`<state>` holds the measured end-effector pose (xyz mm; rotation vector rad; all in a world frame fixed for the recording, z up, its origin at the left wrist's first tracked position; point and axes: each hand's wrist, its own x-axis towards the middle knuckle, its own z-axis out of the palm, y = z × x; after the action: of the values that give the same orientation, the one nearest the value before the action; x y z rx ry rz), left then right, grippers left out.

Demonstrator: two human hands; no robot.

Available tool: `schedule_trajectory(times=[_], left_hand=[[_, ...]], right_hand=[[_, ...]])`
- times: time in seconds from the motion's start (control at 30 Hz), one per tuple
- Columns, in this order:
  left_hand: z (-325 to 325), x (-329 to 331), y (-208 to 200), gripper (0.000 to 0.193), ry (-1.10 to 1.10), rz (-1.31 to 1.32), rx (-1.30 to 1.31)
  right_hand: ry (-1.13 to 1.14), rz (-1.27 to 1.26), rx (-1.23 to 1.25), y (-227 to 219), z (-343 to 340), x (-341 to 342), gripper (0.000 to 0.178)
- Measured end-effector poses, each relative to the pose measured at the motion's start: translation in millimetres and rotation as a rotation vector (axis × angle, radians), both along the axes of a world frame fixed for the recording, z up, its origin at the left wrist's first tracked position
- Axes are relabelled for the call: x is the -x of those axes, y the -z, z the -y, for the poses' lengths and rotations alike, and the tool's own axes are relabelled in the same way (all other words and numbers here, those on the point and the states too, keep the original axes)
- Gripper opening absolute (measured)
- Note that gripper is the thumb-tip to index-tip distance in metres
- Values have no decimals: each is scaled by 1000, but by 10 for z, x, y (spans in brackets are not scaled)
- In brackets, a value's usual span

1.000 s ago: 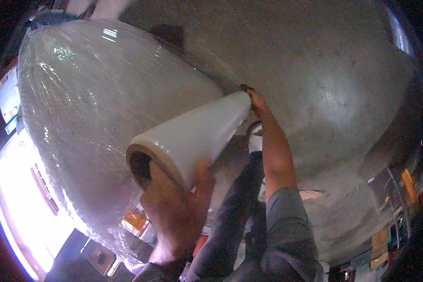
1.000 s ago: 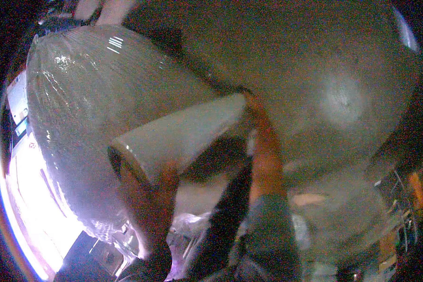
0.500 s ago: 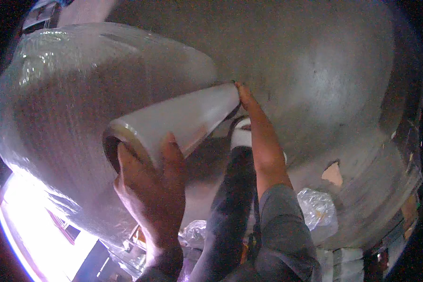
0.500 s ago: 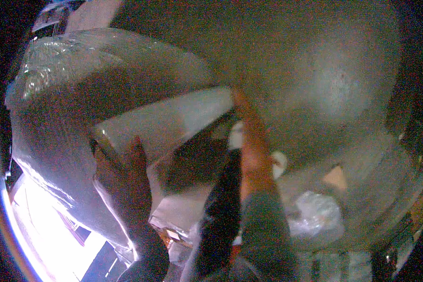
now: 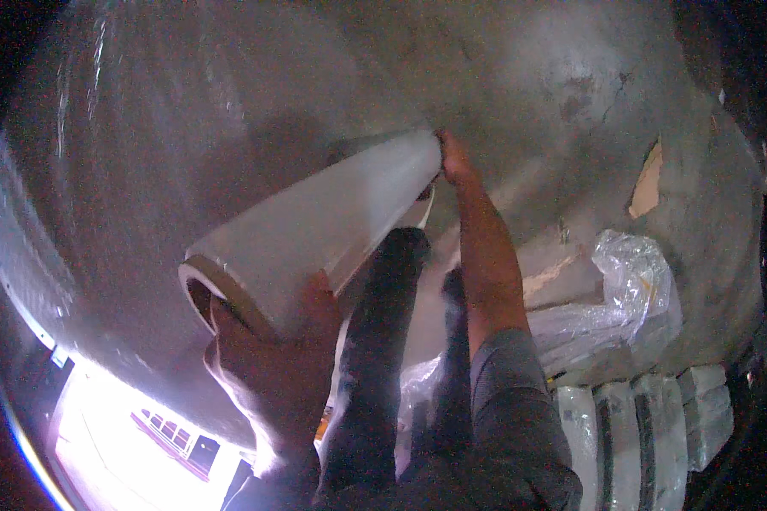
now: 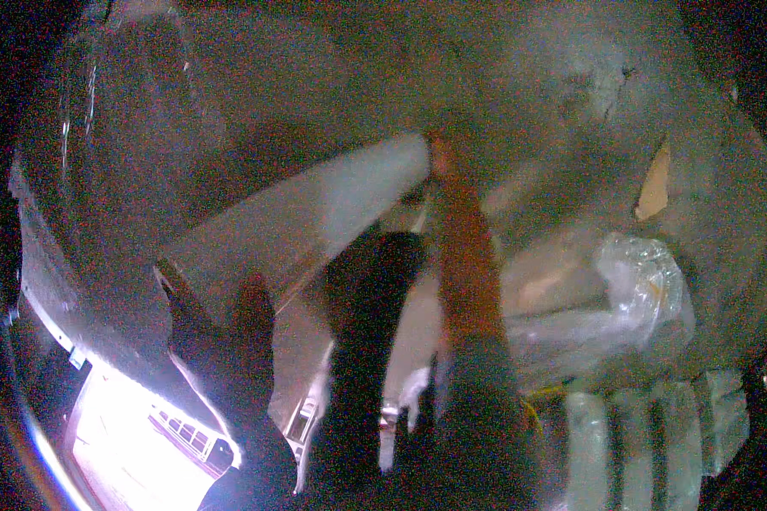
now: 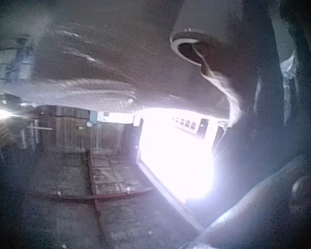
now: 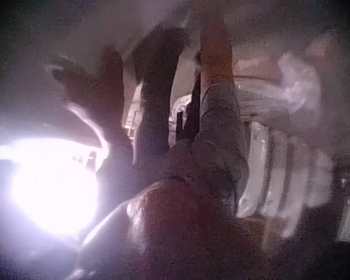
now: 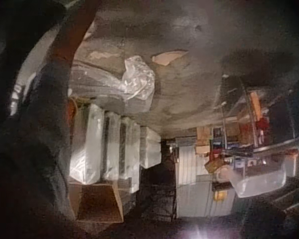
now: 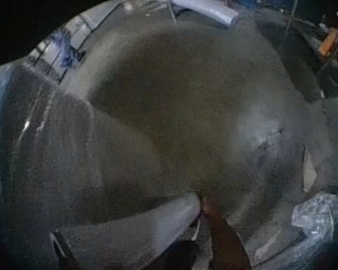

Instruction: The person wraps a large rectangular object with bubble wrap, folds the edges, and secures them with a tape dispenser. They then apply a layer of clear stretch wrap over the bubble-wrapped package, smoothing and taping it in place.

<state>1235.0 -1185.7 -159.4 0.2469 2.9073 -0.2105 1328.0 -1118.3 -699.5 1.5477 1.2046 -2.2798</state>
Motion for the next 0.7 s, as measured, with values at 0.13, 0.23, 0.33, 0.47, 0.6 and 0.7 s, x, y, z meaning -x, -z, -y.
schedule_trajectory(times=[0.13, 0.23, 0.33, 0.47, 0.6, 0.7], left_hand=[[561, -154, -111, 92, 501, -199, 204], [900, -190, -48, 91, 429, -117, 6], [1305, -366, -231, 91, 321, 78, -261], [1750, -652, -258, 91, 567, -62, -70], [2140, -1063, -142, 93, 659, -106, -56], [2313, -1368, -87, 93, 584, -29, -92]], right_hand=[[-20, -72, -83, 47, 169, -372, 49], [10, -125, -100, 22, 173, -729, 49], [19, -188, -67, -121, 387, -1150, 50], [22, -213, -68, -319, 775, -1690, 51], [29, -228, -108, -259, 1217, -2231, 52], [-6, -156, -45, -189, 1433, -2511, 61]])
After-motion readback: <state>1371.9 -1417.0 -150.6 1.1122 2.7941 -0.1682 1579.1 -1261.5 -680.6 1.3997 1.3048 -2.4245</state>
